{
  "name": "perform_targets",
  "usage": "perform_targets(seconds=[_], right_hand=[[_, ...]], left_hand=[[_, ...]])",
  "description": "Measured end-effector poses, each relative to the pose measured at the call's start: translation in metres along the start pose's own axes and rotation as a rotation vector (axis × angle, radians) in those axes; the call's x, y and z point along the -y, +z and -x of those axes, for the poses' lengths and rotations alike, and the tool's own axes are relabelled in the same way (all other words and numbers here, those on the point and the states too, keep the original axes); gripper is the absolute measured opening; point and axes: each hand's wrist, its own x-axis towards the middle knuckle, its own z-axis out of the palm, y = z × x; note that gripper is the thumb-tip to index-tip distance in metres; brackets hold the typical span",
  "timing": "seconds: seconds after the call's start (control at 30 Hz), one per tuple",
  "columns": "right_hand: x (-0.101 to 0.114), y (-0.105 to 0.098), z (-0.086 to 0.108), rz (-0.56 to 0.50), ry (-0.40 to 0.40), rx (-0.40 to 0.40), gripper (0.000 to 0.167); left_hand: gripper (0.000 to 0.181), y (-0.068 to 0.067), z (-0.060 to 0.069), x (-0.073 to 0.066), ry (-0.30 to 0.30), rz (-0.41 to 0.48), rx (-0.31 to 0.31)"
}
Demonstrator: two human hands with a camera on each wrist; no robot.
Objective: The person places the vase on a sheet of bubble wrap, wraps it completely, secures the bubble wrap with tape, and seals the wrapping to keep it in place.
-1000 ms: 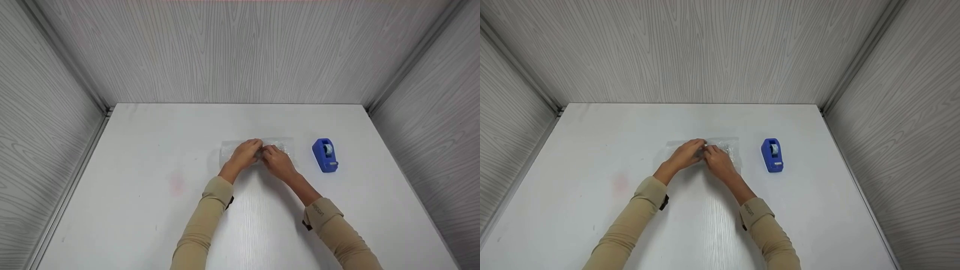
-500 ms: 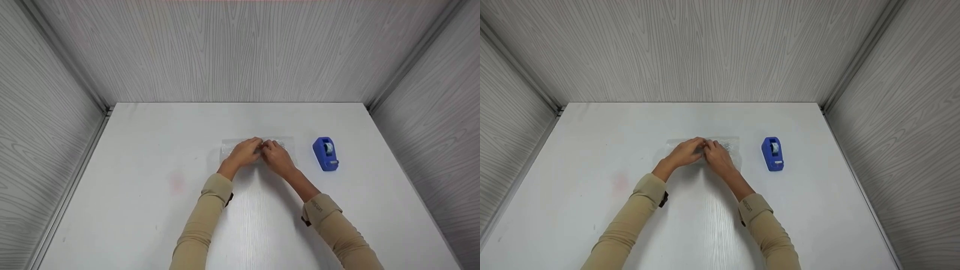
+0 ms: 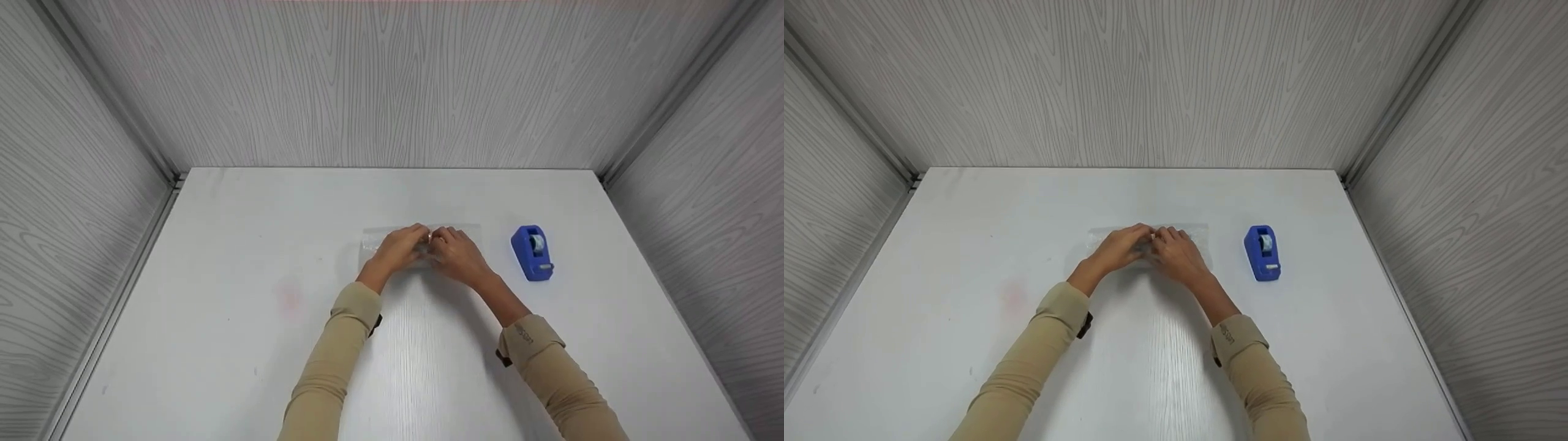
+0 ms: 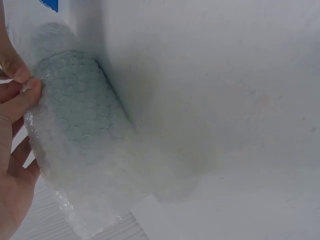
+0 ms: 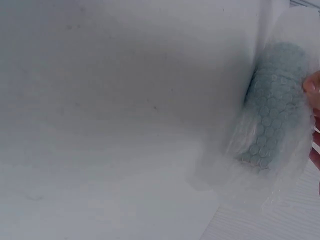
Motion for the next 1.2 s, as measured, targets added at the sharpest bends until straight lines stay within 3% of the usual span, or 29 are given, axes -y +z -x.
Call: perform_targets(seconds=[0.23,0.47,0.63,0.83,0.97,1.2], right_hand=[[-0.007,-0.003,0.003,-0.034,0.001,0.035,0.016],[-0.008,-0.003,0.002,-0.158,0.078,0.033,0.007],[-0.009,-0.004,0.002,-0.193,0.095,0.028,0.006],[-0.009,-0.005,0.002,-0.205,0.082,0.023,0.007],[-0.01,-0.003,0.003,-0.221,0.09,0.029,0.007],[-0.012,-0.003,0.004,-0.245,0.091,0.033,0.007]], left_hand=[[0.029,-0.004,-0.002,-0.001,-0.07,0.02,0.058],[0.038,-0.009,-0.007,0.0,-0.143,0.071,0.121],[0.031,-0.013,-0.011,-0.003,-0.208,0.087,0.187],[0.027,-0.015,-0.017,-0.002,-0.176,0.054,0.216],[0.028,-0.014,-0.017,0.001,-0.168,0.086,0.23],[0.053,-0.012,-0.016,0.003,-0.203,0.091,0.303]])
